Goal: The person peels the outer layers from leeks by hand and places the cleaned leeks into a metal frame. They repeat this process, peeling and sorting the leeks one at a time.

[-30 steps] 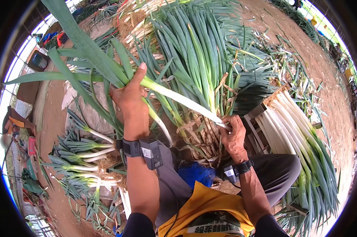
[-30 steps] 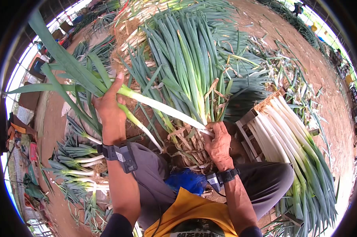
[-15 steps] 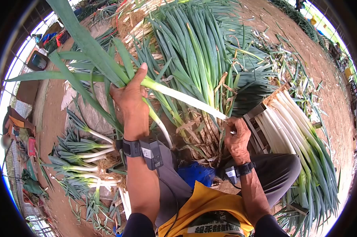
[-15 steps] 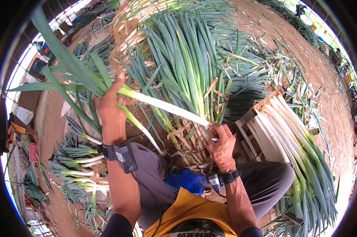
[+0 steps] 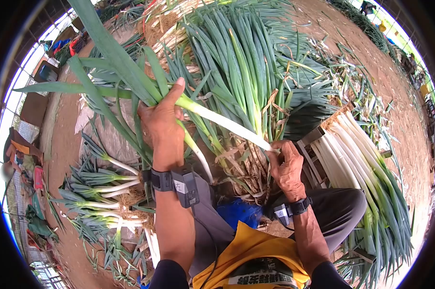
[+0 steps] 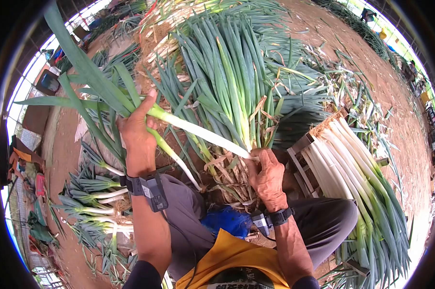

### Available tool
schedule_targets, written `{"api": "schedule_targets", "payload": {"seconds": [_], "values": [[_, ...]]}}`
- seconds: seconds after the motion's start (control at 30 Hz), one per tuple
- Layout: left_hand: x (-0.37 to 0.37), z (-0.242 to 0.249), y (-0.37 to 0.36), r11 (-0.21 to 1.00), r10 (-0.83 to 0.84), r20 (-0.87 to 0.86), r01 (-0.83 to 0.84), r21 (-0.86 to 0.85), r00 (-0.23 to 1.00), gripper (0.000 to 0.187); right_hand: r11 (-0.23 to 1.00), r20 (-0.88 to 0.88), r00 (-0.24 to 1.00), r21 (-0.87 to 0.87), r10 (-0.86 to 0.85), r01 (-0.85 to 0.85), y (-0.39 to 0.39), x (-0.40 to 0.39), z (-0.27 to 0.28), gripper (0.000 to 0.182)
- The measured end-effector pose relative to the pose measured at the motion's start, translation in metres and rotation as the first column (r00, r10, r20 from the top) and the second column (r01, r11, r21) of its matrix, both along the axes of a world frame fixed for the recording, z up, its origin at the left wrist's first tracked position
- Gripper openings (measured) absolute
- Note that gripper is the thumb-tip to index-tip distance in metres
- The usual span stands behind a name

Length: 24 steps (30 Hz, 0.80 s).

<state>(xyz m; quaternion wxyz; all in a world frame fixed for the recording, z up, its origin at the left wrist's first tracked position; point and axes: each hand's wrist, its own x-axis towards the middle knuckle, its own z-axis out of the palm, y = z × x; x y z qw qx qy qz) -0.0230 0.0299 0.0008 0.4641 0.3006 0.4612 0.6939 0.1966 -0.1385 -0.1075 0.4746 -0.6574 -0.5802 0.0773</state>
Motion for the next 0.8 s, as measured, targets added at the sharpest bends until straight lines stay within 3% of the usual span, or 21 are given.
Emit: {"api": "schedule_targets", "payload": {"seconds": [0.5, 0.57, 0.67, 0.8], "values": [[0.002, 0.006, -0.002, 0.999, -0.029, -0.005, 0.029, -0.030, 1.000, 0.051, 0.994, 0.187, 0.982, 0.102, 0.009, -0.029, -0.006, 0.008, 0.003, 0.021], [0.003, 0.006, -0.003, 1.000, -0.024, -0.013, 0.024, -0.008, 1.000, 0.043, 0.996, 0.165, 0.986, 0.089, 0.017, -0.032, -0.006, 0.008, 0.004, 0.021], [0.000, 0.004, -0.001, 0.998, -0.063, -0.036, 0.062, -0.012, 0.997, 0.051, 0.998, 0.112, 0.993, 0.050, 0.041, -0.047, -0.008, 0.010, 0.010, 0.020], [-0.003, 0.010, -0.007, 0.964, -0.225, -0.051, 0.230, 0.130, 0.973, 0.033, 0.993, -0.089, 0.994, -0.096, 0.065, -0.074, -0.014, 0.013, 0.029, 0.018]]}}
